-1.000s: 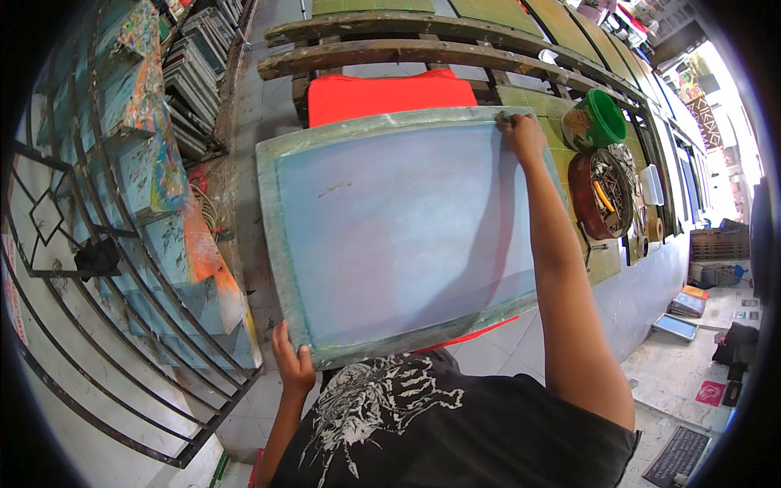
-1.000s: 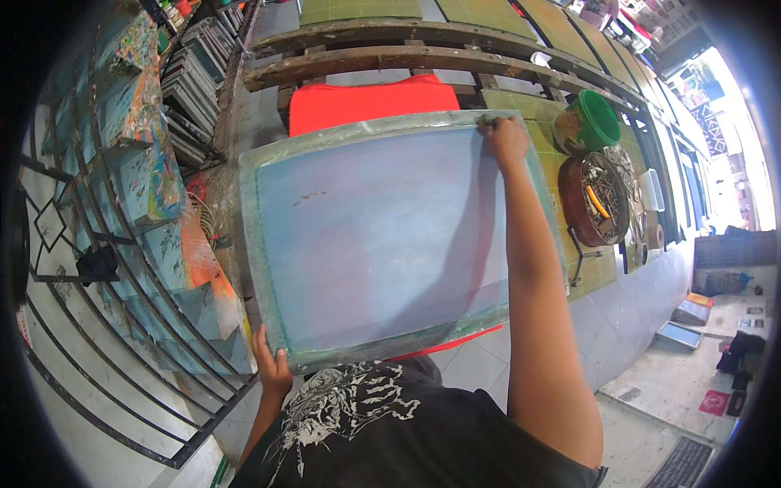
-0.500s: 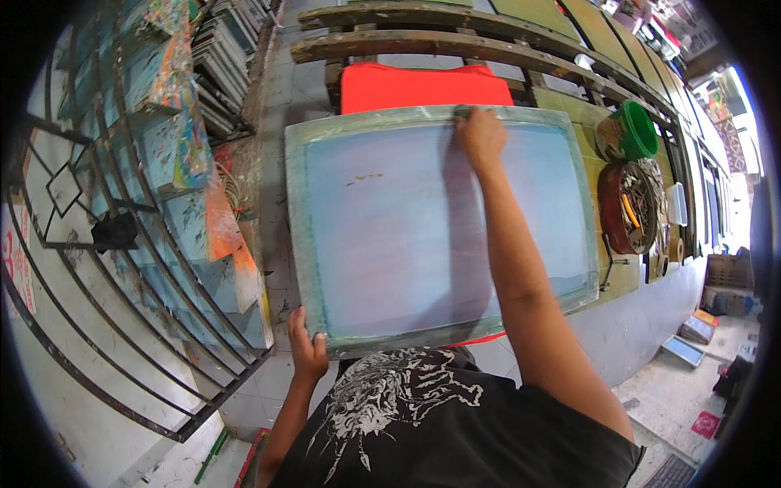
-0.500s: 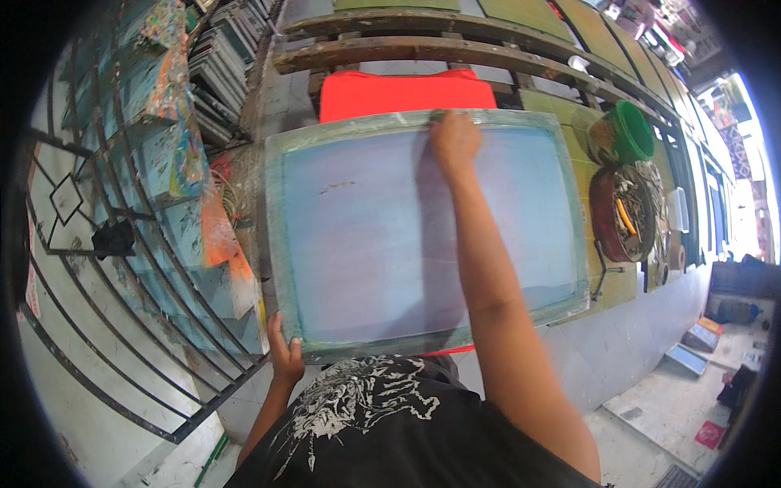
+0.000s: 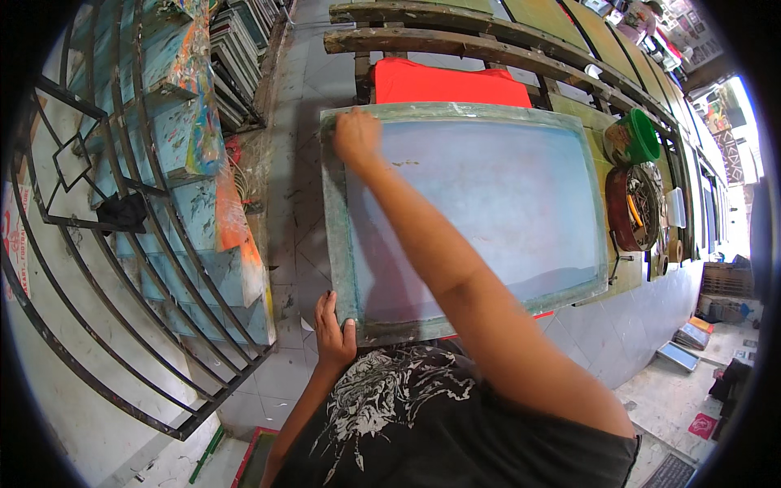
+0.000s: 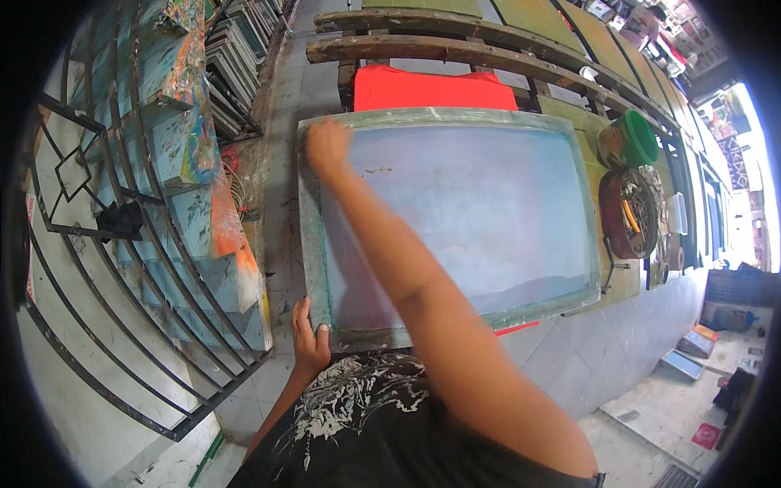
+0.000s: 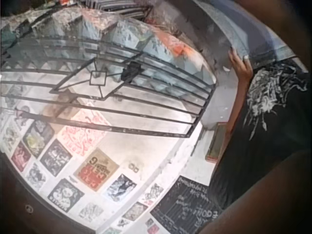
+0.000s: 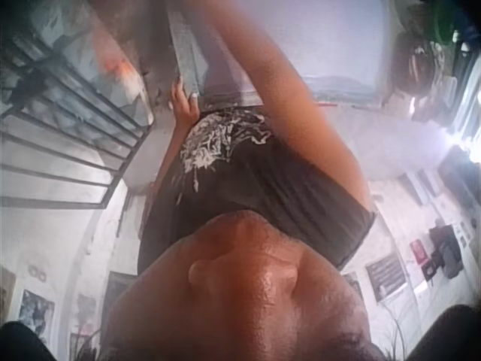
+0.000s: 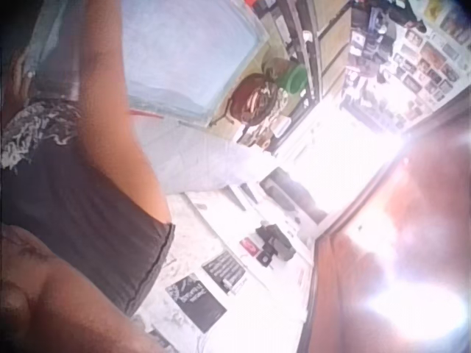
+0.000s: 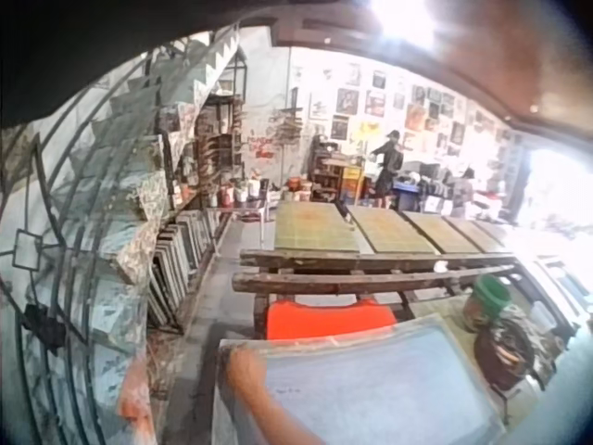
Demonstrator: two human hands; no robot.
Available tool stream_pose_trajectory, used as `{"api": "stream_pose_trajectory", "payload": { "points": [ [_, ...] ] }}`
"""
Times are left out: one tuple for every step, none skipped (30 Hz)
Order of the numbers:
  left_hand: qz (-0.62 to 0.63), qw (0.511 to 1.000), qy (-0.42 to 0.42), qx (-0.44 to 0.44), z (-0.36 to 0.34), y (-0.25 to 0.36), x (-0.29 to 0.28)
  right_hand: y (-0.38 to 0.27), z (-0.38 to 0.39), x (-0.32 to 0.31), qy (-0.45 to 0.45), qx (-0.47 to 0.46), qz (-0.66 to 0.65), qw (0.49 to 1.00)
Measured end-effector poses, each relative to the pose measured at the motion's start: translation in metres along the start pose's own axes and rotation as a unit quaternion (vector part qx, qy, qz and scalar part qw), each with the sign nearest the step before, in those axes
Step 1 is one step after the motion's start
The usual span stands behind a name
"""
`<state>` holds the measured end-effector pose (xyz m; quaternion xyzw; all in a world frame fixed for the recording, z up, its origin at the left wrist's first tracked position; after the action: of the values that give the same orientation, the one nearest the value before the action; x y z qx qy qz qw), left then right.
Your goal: The person prepares a screen-printing frame by wiping it with a small block and then applying tape along the edges of the screen by hand.
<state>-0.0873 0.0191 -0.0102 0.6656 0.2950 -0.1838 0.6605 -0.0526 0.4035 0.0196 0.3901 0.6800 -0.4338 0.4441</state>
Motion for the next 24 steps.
{"api": "stream_pose_trajectory", "payload": {
  "points": [
    [-0.001, 1.0, 0.001, -0.004, 0.0, 0.0, 0.0, 0.021, -0.003, 0.0, -0.007, -0.014, 0.008, 1.0],
    [-0.002, 1.0, 0.002, -0.008, 0.0, 0.0, -0.001, 0.045, -0.006, -0.004, -0.013, -0.027, 0.016, 0.999],
    [-0.01, 1.0, -0.001, -0.011, 0.001, 0.0, -0.001, 0.07, -0.011, -0.013, -0.032, 0.002, 0.026, 0.999],
    [-0.02, 1.0, -0.003, -0.016, 0.002, 0.0, -0.001, 0.096, -0.014, -0.025, -0.05, 0.028, 0.035, 0.998],
    [-0.029, 0.999, -0.006, -0.02, 0.002, 0.0, -0.001, 0.126, -0.012, -0.041, -0.044, 0.028, 0.03, 0.998],
    [-0.025, 0.999, -0.006, -0.022, 0.001, 0.001, -0.001, 0.168, -0.011, -0.047, -0.014, 0.061, 0.048, 0.997],
    [-0.021, 0.999, -0.006, -0.026, 0.001, 0.0, 0.0, 0.2, -0.007, -0.065, -0.019, 0.092, 0.051, 0.994],
    [-0.016, 0.999, -0.007, -0.029, 0.002, -0.001, 0.001, 0.228, -0.001, -0.086, -0.026, 0.121, 0.055, 0.991],
    [-0.028, 0.999, -0.003, -0.026, 0.002, -0.002, 0.001, 0.257, 0.005, -0.104, -0.032, 0.152, 0.06, 0.986],
    [-0.036, 0.999, -0.001, -0.02, 0.002, -0.003, 0.001, 0.29, 0.012, -0.114, -0.015, 0.156, 0.073, 0.985],
    [-0.04, 0.999, 0.001, -0.013, 0.002, -0.004, 0.003, 0.325, 0.017, -0.124, 0.001, 0.159, 0.09, 0.983],
    [-0.061, 0.998, 0.004, -0.01, 0.003, -0.004, 0.003, 0.358, 0.022, -0.134, 0.017, 0.163, 0.107, 0.981],
    [-0.059, 0.998, 0.002, -0.02, 0.004, -0.005, 0.004, 0.39, 0.026, -0.142, 0.019, 0.177, 0.126, 0.976],
    [-0.06, 0.998, 0.0, -0.028, 0.005, -0.006, 0.003, 0.418, 0.03, -0.149, 0.02, 0.192, 0.141, 0.971],
    [-0.061, 0.997, -0.003, -0.037, 0.005, -0.007, 0.004, 0.446, 0.036, -0.158, 0.022, 0.207, 0.157, 0.965],
    [-0.067, 0.997, -0.005, -0.038, 0.007, -0.006, 0.003, 0.466, 0.04, -0.165, 0.038, 0.217, 0.146, 0.964],
    [-0.072, 0.997, -0.008, -0.038, 0.007, -0.005, 0.002, 0.485, 0.044, -0.173, 0.026, 0.24, 0.146, 0.959],
    [-0.077, 0.996, -0.011, -0.038, 0.006, -0.004, 0.003, 0.503, 0.046, -0.182, 0.015, 0.262, 0.145, 0.954],
    [-0.074, 0.996, -0.013, -0.038, 0.005, -0.003, 0.003, 0.517, 0.049, -0.186, 0.001, 0.283, 0.142, 0.948],
    [-0.071, 0.997, -0.014, -0.039, 0.005, -0.003, 0.003, 0.525, 0.051, -0.187, 0.025, 0.26, 0.143, 0.955],
    [-0.068, 0.997, -0.015, -0.04, 0.005, -0.003, 0.003, 0.533, 0.051, -0.186, 0.018, 0.267, 0.146, 0.952],
    [-0.068, 0.997, -0.017, -0.045, 0.005, -0.002, 0.004, 0.531, 0.048, -0.182, 0.01, 0.272, 0.148, 0.951],
    [-0.067, 0.996, -0.019, -0.049, 0.004, 0.0, 0.004, 0.526, 0.043, -0.179, 0.004, 0.277, 0.15, 0.949],
    [-0.065, 0.996, -0.019, -0.053, 0.004, 0.0, 0.003, 0.519, 0.041, -0.173, 0.011, 0.283, 0.134, 0.95]
  ]
}}
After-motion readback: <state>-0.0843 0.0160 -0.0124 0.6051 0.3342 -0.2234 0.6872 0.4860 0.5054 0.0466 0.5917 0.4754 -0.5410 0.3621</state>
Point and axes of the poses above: each hand's wrist, its own z-axis away from the middle knuckle, its own x-axis out of the palm, y = z × x, the point moved 2 cm from there along -z, towards the middle knuckle, and after that the axes turned 1 degree about -y, right-handed, at the moved point
